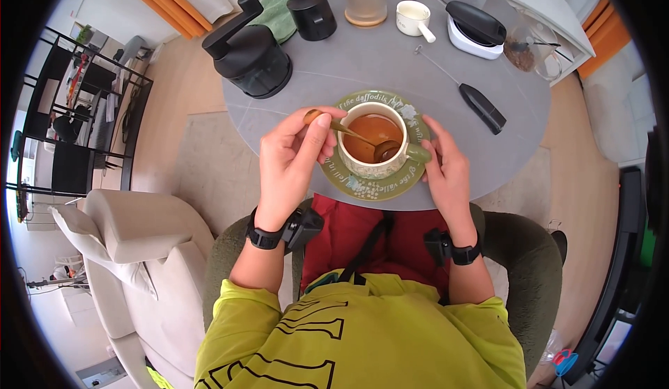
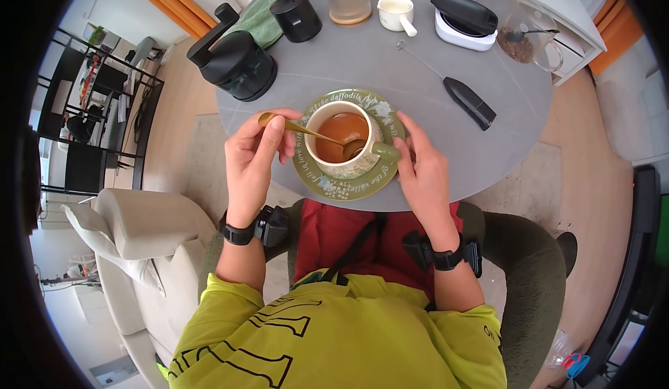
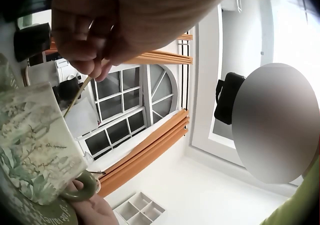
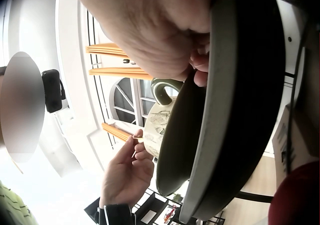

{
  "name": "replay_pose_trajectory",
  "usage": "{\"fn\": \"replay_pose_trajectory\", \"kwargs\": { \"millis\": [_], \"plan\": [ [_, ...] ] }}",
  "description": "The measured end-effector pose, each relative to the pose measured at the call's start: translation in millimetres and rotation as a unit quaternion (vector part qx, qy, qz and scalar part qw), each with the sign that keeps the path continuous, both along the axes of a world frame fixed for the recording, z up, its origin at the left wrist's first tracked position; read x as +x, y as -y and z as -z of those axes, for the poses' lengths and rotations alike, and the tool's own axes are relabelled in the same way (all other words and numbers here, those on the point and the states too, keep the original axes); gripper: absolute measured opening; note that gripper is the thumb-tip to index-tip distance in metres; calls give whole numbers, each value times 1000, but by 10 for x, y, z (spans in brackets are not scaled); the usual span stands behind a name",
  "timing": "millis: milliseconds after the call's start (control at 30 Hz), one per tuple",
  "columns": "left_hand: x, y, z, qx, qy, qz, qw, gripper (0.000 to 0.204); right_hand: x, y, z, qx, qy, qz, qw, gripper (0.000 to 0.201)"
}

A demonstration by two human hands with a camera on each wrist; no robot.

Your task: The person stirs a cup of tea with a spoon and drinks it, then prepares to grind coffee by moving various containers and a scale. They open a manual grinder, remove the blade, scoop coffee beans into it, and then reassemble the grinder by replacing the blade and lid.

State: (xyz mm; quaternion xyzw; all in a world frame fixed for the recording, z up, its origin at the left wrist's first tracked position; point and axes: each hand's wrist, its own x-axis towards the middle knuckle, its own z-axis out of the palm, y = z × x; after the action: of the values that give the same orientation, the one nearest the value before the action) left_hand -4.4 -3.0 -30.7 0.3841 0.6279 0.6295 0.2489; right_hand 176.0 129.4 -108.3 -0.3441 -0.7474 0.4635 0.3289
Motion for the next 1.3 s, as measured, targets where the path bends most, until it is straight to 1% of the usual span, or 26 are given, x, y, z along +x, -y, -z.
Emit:
{"fn": "replay_pose_trajectory", "kwargs": {
  "millis": [100,167,200,267,300,367,533,600,633,700,833,900,933,967,1033,1067,1133,1167,1233,1267,1300],
  "plan": [
    [-16,-45,24,13,-15,1,1000,20,0,-5,17,-3,-5,-4,1000,38],
    [-35,-64,52,17,-71,-29,997,20,-4,-6,20,-3,-5,-5,1000,38],
    [-47,-64,51,16,-70,-30,997,20,-5,-2,19,-4,-4,-6,1000,38],
    [-76,-50,34,14,-144,-73,987,19,-3,3,11,-10,-3,-1,1000,38],
    [-91,-34,30,13,-143,-72,987,19,-1,3,14,-11,-2,-1,1000,38],
    [-136,7,13,21,-205,-114,972,13,0,0,16,-2,-1,0,1000,37],
    [-156,140,-100,-21,-204,-91,974,12,-4,0,2,-1,-1,-1,1000,37],
    [-167,167,-110,-50,-142,-32,988,14,-6,0,3,-1,-3,0,1000,37],
    [-165,164,-103,-50,-142,-32,988,14,-3,-4,8,1,0,-1,1000,37],
    [-153,139,-64,-33,-61,-2,998,17,0,-10,5,4,2,-1,1000,37],
    [-106,48,36,2,-46,17,999,19,9,29,-44,-1,14,2,1000,38],
    [-60,-4,38,2,-40,-11,999,19,15,18,-88,15,19,5,1000,38],
    [-59,-18,41,1,-47,-17,999,19,19,28,-47,8,12,5,1000,38],
    [-62,-38,46,26,-52,-16,998,19,15,15,-23,5,5,5,1000,38],
    [-65,-64,55,15,-71,-43,996,18,9,19,-10,7,-6,5,1000,38],
    [-68,-75,45,34,-73,-42,996,18,17,20,-58,4,10,-1,1000,38],
    [-73,-74,40,19,-102,-57,993,16,23,3,-20,20,7,-3,1000,38],
    [-74,-62,27,28,-103,-56,993,16,23,4,-5,20,7,-9,1000,39],
    [-76,-25,-1,16,-164,-61,984,15,28,0,7,25,7,-9,1000,38],
    [-72,0,-18,14,-199,-77,977,14,27,-9,15,26,9,-10,1000,38],
    [-68,47,-39,21,-200,-78,976,14,28,-2,15,27,9,-11,1000,38]
  ]
}}
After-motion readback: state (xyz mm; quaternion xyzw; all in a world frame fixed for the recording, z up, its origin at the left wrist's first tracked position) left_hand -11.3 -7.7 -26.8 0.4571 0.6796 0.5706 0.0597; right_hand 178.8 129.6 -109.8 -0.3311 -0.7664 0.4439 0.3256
